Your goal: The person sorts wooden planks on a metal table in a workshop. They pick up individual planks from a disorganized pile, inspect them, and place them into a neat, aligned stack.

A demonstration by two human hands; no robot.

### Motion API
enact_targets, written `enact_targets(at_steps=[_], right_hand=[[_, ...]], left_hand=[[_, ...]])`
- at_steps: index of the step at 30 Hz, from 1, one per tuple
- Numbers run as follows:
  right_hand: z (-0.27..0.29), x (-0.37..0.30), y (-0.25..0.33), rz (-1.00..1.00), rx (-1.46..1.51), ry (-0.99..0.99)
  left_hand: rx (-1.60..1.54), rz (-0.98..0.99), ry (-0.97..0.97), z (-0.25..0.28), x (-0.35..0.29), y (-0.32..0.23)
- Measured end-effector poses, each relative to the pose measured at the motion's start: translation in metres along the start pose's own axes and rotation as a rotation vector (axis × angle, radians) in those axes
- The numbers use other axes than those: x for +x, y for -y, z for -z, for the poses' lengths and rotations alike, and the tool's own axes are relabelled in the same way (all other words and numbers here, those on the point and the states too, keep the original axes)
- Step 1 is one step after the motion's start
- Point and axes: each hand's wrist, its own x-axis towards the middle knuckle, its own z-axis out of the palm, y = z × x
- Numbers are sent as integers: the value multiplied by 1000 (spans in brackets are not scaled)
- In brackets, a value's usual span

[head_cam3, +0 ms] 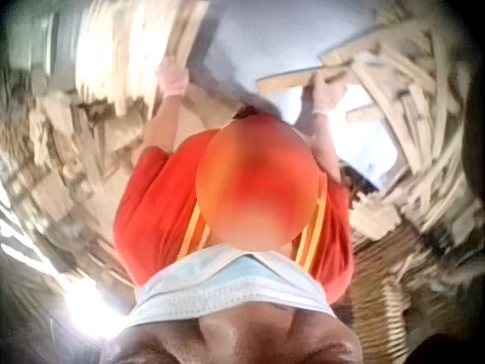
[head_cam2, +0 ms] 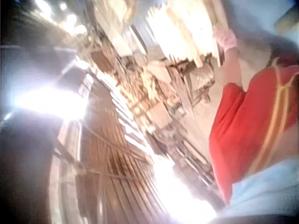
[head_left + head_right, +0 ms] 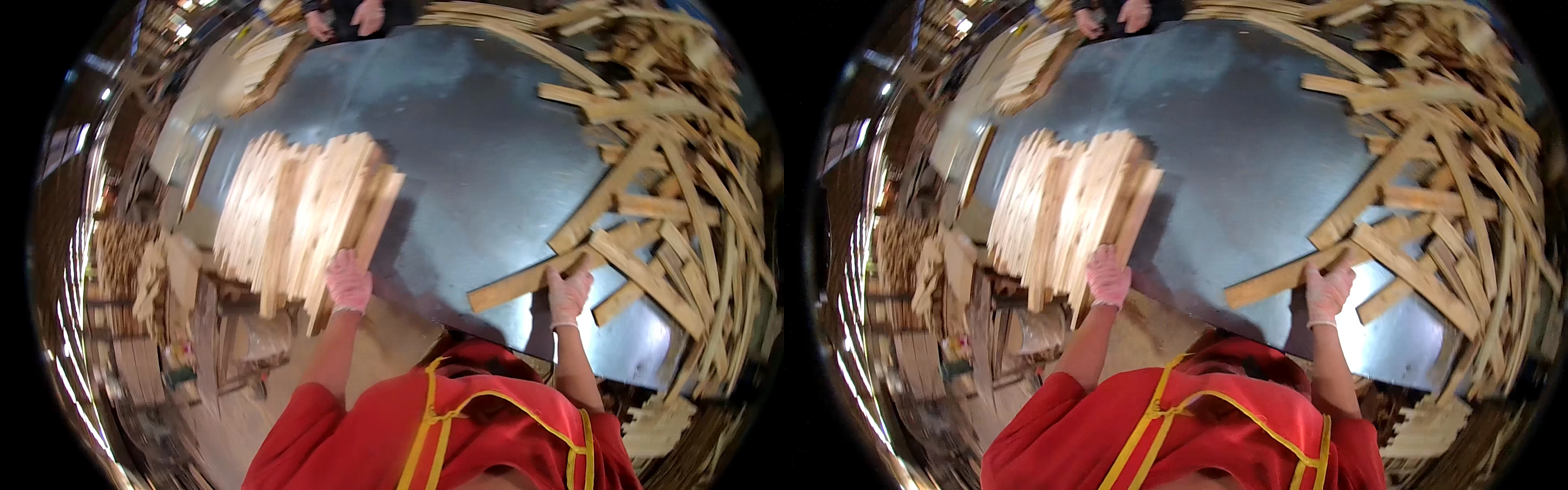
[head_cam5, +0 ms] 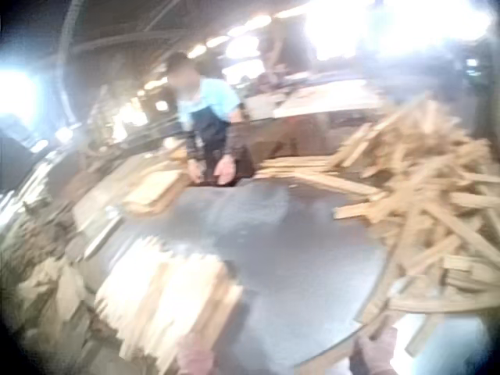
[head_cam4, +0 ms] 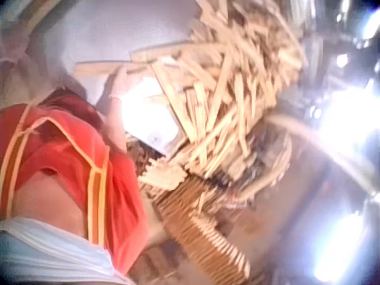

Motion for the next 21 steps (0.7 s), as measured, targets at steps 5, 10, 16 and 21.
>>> enact_targets(at_steps=[5,10,16,21], right_hand=[[-15,-14,37,-204,95,-34],[-39,-7,66,-138,212,-103],[-57,-28,67,-317,1047,8],[-96,-124,95,-162,876,325]], left_hand=[[-224,23,-31,4,-13,-32],[-294,-124,186,20,-6,-96],[-544,-139,400,14,-5,-48],[-692,-37,450,9,0,-19]])
